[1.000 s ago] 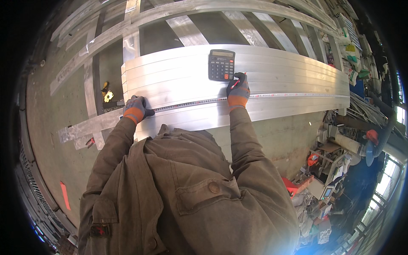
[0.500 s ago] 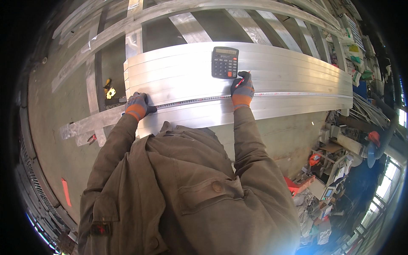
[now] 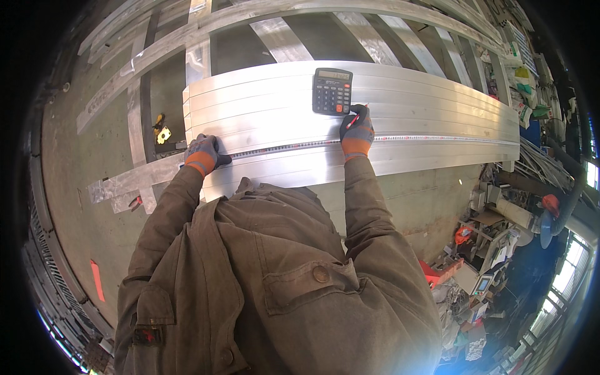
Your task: The person measures a long aluminum sheet with a tape measure and marks multiple points along its length using a red pen. They also use a calculator to compute or verify measurements. The person wears gloves and works at a metal fabrication bench.
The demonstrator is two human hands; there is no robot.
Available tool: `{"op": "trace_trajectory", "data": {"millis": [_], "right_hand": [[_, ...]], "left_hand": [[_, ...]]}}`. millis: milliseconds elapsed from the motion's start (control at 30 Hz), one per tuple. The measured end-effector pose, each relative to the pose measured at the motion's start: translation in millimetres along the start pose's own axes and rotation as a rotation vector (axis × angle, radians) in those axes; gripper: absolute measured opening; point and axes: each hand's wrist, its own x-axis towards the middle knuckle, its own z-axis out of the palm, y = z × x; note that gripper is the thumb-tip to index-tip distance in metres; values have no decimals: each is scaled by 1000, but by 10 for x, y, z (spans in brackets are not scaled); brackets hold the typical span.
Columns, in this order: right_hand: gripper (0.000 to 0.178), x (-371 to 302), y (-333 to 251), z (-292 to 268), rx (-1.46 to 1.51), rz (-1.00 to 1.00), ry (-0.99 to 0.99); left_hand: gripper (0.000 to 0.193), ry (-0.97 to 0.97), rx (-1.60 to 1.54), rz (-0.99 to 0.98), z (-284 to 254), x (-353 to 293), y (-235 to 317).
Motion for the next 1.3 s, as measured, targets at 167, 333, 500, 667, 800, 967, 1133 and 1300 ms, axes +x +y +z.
{"op": "trace_trajectory", "data": {"millis": [167,333,500,667,800,967,1133,1300], "right_hand": [[25,-9,-21,-12,16,42,-33],[26,-13,-41,-14,23,37,-36],[26,-2,-64,-37,64,73,-43],[27,-8,-17,65,-17,-41,-33],[25,-43,30,101,14,-64,-72],[23,-55,30,59,60,13,-80],[24,-21,2,51,-38,-18,-82],[24,-24,-3,16,18,38,-78]], "left_hand": [[76,1,-3,-2,-18,-7,15],[76,17,2,9,-15,-28,8],[76,4,-2,14,-25,-23,-3],[76,21,-19,10,-22,-37,-14],[78,37,-26,20,-11,-28,-32],[79,52,-17,29,25,-22,-42],[75,30,-18,31,-9,-26,-43],[75,35,-2,10,-14,-30,-33]]}}
